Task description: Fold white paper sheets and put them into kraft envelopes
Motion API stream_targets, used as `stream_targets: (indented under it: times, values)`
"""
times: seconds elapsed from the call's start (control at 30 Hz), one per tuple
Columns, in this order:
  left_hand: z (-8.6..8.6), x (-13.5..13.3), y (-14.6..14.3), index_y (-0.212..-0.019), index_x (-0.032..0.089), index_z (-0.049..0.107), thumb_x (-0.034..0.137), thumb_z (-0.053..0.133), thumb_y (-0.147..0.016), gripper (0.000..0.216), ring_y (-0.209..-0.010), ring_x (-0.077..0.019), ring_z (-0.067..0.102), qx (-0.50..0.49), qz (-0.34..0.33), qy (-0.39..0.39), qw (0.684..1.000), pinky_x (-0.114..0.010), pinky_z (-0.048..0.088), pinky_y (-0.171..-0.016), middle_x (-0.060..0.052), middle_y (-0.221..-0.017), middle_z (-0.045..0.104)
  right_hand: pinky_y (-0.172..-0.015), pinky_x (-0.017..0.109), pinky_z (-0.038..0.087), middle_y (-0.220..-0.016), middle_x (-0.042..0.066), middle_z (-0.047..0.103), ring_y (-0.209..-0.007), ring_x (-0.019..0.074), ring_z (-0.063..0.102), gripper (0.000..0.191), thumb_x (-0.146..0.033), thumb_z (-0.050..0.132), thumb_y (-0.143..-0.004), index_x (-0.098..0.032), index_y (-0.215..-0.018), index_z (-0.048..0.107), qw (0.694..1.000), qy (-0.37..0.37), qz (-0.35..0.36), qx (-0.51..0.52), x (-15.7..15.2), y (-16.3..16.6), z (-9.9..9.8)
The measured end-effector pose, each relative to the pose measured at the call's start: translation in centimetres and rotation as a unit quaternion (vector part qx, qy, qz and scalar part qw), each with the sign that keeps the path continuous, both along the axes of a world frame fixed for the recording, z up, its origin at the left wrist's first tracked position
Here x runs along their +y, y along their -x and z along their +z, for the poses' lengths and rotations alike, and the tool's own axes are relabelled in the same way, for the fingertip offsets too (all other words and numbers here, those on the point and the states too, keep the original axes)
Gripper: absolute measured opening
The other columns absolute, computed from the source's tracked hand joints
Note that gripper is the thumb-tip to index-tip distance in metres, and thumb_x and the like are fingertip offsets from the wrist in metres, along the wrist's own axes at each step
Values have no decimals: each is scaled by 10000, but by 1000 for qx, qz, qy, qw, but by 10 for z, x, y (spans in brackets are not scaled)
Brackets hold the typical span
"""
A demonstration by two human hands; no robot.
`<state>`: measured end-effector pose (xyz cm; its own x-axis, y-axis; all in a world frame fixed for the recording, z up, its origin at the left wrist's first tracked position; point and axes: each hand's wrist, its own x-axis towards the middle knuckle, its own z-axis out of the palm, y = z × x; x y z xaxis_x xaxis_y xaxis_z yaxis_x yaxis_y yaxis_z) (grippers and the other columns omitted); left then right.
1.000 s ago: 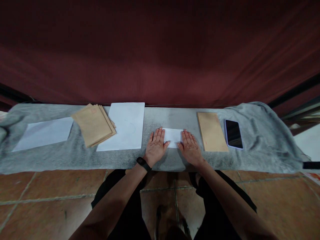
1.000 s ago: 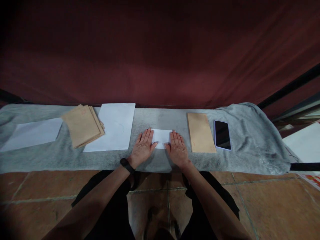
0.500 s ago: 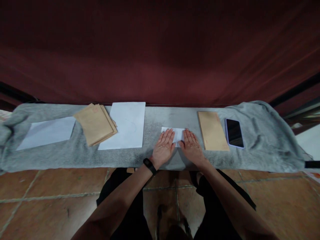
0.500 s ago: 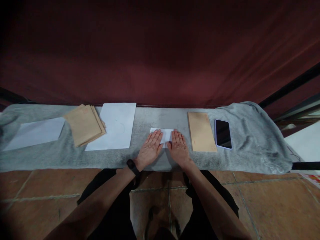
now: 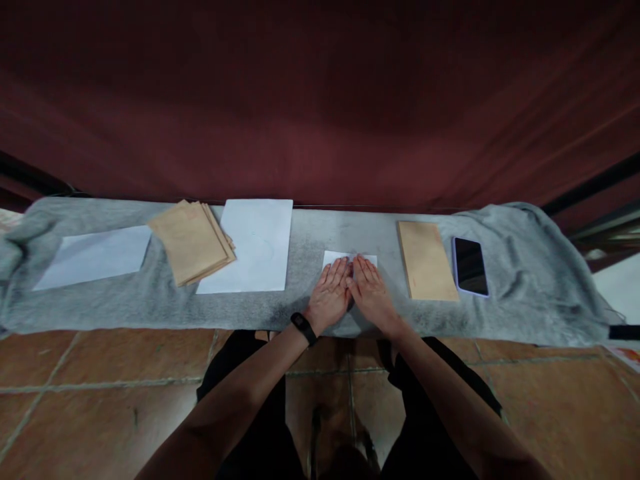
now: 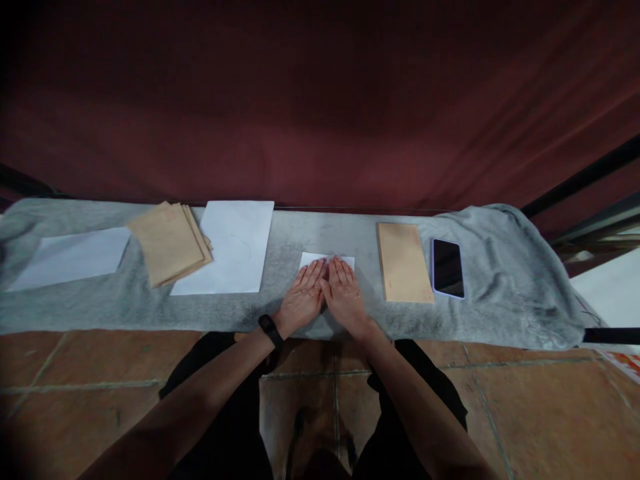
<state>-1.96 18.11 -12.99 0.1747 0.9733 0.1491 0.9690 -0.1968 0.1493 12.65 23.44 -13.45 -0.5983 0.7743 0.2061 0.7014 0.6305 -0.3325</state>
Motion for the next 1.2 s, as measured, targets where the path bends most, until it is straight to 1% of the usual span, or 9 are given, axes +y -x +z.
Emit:
stream_targets:
  times: [0.07, 0.2, 0.33, 0.43, 0.57, 0.77, 0.93, 1.2]
  values:
    - [0, 0, 1, -1599, 23, 262, 211, 346, -1004, 630, -1580, -273, 188, 9, -9, 3, 1000, -485, 235, -1289, -193, -1679, 269, -1268, 482, 277, -1638, 210, 362, -1548, 269, 296, 647, -428, 234, -1090, -16, -1577, 344, 1000, 11, 16, 3, -4, 9, -1]
    - [3, -1, 2, -1614, 38, 224, 185, 328, -989, 651, -1579, -258, 196, 6, -10, 3, 1000, -490, 239, -1288, -185, -1676, 279, -1277, 495, 241, -1648, 207, 343, -1556, 270, 274, 659, -446, 211, -1094, -28, -1594, 313, 1000, 9, -2, -4, -6, 14, -4]
    - [4, -1, 2, -1600, 49, 274, 196, 302, -998, 621, -1578, -241, 200, -14, 2, 0, 1000, -471, 232, -1293, -161, -1668, 315, -1272, 502, 240, -1650, 196, 343, -1558, 268, 267, 634, -419, 208, -1097, -47, -1601, 308, 1000, -8, -8, -17, -3, 9, -7]
    - [2, -1, 3, -1592, 66, 302, 216, 298, -1008, 603, -1577, -234, 206, -25, 9, -4, 1000, -480, 234, -1292, -152, -1660, 338, -1262, 515, 247, -1653, 197, 336, -1564, 273, 250, 611, -385, 213, -1097, -55, -1603, 308, 999, -20, -8, -26, -1, 6, -8]
    - [1, -1, 8, -1588, 65, 311, 236, 299, -1024, 589, -1577, -231, 213, -25, 17, -3, 1000, -472, 233, -1292, -153, -1667, 321, -1255, 514, 250, -1659, 202, 319, -1561, 281, 254, 611, -383, 229, -1095, -44, -1597, 314, 999, -28, -10, -32, -1, 5, -10]
    - [4, 3, 20, -1580, 63, 333, 324, 298, -1060, 583, -1576, -239, 222, -15, 68, 12, 998, -467, 190, -1300, -149, -1672, 309, -1239, 507, 271, -1645, 224, 342, -1544, 301, 288, 636, -414, 284, -1089, -13, -1581, 323, 998, -45, -31, -33, 1, 3, -10]
    - [5, 6, 26, -1584, 43, 324, 425, 294, -1071, 640, -1569, -270, 246, -1, 102, 29, 994, -473, 197, -1293, -169, -1677, 284, -1220, 526, 292, -1630, 232, 367, -1532, 312, 312, 650, -433, 314, -1085, -22, -1588, 309, 997, -61, -45, -31, 2, -2, -11]
    - [4, 3, 29, -1589, 49, 312, 453, 308, -1060, 665, -1560, -297, 270, -1, 136, 7, 991, -507, 241, -1271, -186, -1655, 330, -1224, 516, 292, -1621, 238, 379, -1519, 322, 336, 668, -455, 306, -1088, -4, -1580, 327, 994, -81, -67, -39, 4, -15, -11]
